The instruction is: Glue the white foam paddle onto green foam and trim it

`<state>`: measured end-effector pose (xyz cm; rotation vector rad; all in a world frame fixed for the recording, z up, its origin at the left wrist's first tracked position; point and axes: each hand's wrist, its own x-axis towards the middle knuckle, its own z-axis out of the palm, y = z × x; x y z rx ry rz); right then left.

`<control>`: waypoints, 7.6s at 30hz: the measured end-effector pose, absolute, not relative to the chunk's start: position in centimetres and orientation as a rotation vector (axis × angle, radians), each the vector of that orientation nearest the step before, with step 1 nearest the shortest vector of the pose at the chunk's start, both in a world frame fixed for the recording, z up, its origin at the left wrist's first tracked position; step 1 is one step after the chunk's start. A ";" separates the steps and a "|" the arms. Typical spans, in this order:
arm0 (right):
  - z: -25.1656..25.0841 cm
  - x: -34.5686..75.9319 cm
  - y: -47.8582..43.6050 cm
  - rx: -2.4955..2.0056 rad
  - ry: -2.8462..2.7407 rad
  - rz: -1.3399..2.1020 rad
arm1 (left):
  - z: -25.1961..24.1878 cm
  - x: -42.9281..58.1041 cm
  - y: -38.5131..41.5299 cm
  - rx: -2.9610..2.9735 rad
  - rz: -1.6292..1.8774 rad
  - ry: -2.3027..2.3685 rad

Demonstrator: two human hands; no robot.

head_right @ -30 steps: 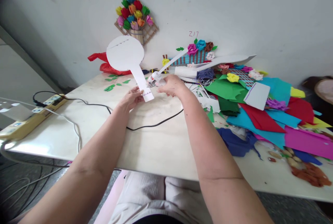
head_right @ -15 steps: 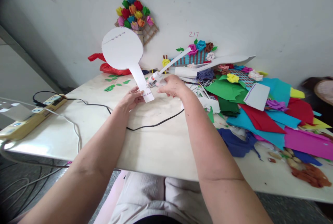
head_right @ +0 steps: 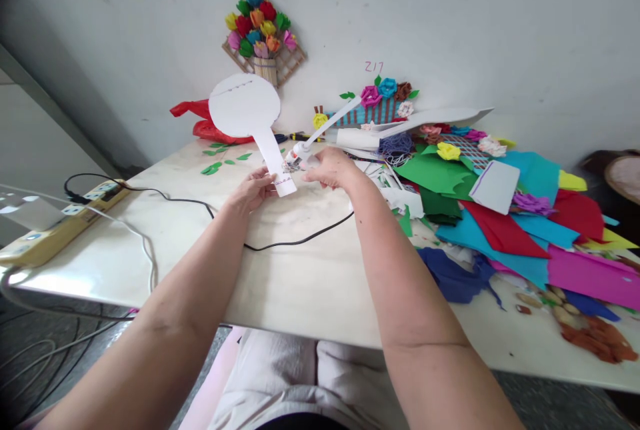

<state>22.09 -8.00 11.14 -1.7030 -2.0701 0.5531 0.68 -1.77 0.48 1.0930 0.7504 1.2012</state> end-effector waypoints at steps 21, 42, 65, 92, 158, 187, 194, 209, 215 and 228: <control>10.5 21.4 -8.0 -1.692 -2.141 0.610 | 0.5 0.9 -1.8 1.099 1.157 0.747; 9.7 21.2 -7.2 -1.746 -2.144 0.626 | 0.5 0.9 -1.7 1.102 1.140 0.751; 9.4 21.1 -7.0 -1.743 -2.158 0.591 | 0.9 1.0 -2.1 1.102 1.133 0.782; 9.4 21.0 -7.2 -1.719 -2.173 0.607 | 0.5 0.7 -1.7 1.112 1.128 0.771; 9.2 21.3 -7.0 -1.687 -2.126 0.677 | 0.9 0.8 -2.0 1.092 1.123 0.811; 9.4 20.6 -7.1 -1.778 -2.188 0.533 | 0.8 0.7 -1.8 1.108 1.097 0.811; 9.7 20.4 -7.4 -1.804 -2.201 0.495 | 0.8 1.0 -1.8 1.066 1.119 0.854; 9.7 20.2 -7.5 -1.828 -2.189 0.475 | 1.0 1.0 -2.0 1.099 1.091 0.880; 9.6 20.2 -7.5 -1.794 -2.197 0.462 | 1.1 1.0 -2.1 1.099 1.109 0.862; 9.7 20.1 -7.3 -1.850 -2.193 0.488 | 1.0 1.1 -1.9 1.095 1.092 0.876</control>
